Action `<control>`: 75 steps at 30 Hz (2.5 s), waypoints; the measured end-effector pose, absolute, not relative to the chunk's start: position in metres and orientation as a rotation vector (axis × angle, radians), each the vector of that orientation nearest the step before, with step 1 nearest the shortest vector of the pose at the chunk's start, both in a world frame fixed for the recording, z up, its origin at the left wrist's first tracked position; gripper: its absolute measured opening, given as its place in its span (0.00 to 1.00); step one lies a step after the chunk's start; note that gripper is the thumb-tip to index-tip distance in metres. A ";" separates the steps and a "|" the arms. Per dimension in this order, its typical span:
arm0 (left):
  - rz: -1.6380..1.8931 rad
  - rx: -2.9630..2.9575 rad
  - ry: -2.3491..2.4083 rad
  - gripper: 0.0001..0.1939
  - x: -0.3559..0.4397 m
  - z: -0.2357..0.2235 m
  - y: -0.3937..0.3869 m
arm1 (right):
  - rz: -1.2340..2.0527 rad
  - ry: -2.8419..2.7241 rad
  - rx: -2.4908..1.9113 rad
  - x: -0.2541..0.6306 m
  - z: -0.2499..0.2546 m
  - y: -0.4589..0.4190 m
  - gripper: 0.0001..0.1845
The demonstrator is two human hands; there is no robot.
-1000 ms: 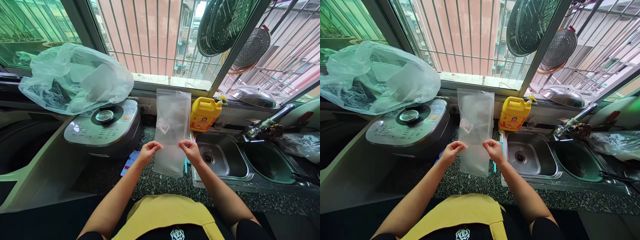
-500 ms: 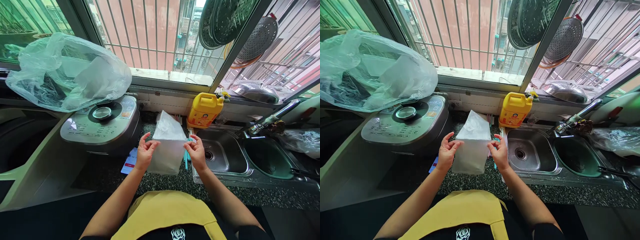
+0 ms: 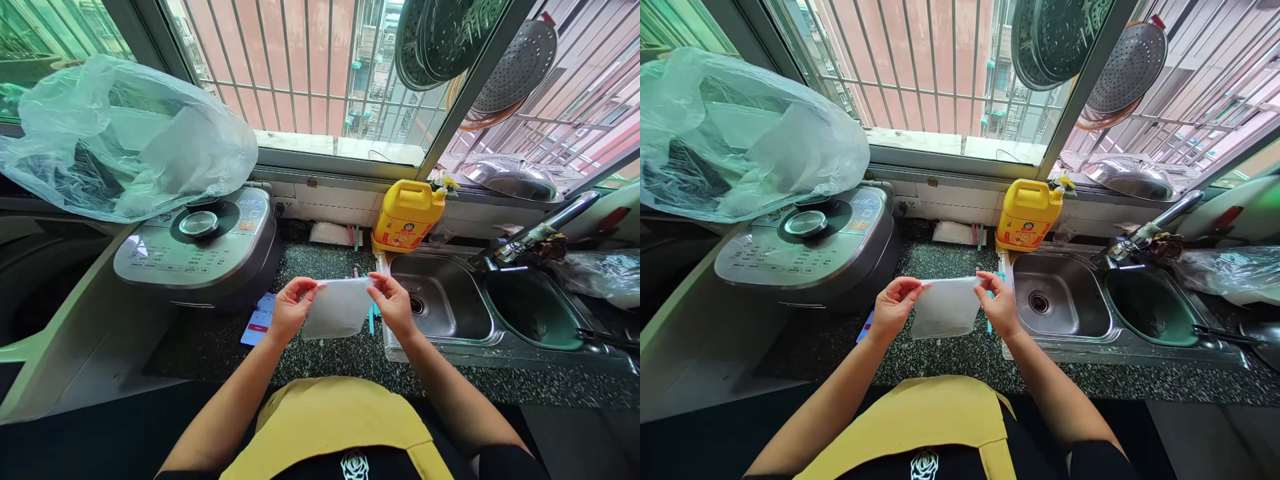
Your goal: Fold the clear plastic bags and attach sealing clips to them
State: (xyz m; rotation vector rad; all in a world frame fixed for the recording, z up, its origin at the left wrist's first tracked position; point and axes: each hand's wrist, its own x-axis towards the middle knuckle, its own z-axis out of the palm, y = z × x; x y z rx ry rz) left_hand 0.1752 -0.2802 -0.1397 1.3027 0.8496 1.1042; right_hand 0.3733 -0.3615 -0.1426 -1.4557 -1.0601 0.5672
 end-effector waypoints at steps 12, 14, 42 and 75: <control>1.132 1.641 0.775 0.07 0.186 -0.120 -0.292 | -0.075 -1.815 -1.426 0.374 -0.089 -0.351 0.11; 1.140 1.701 0.723 0.07 0.190 -0.117 -0.294 | -0.032 -2.020 -1.376 0.364 -0.080 -0.341 0.09; 1.132 1.960 0.645 0.09 0.167 -0.117 -0.281 | 0.161 -1.986 -1.226 0.362 -0.064 -0.334 0.09; 1.235 2.187 0.544 0.10 0.191 -0.098 -0.274 | 0.338 -2.019 -1.258 0.354 -0.076 -0.324 0.11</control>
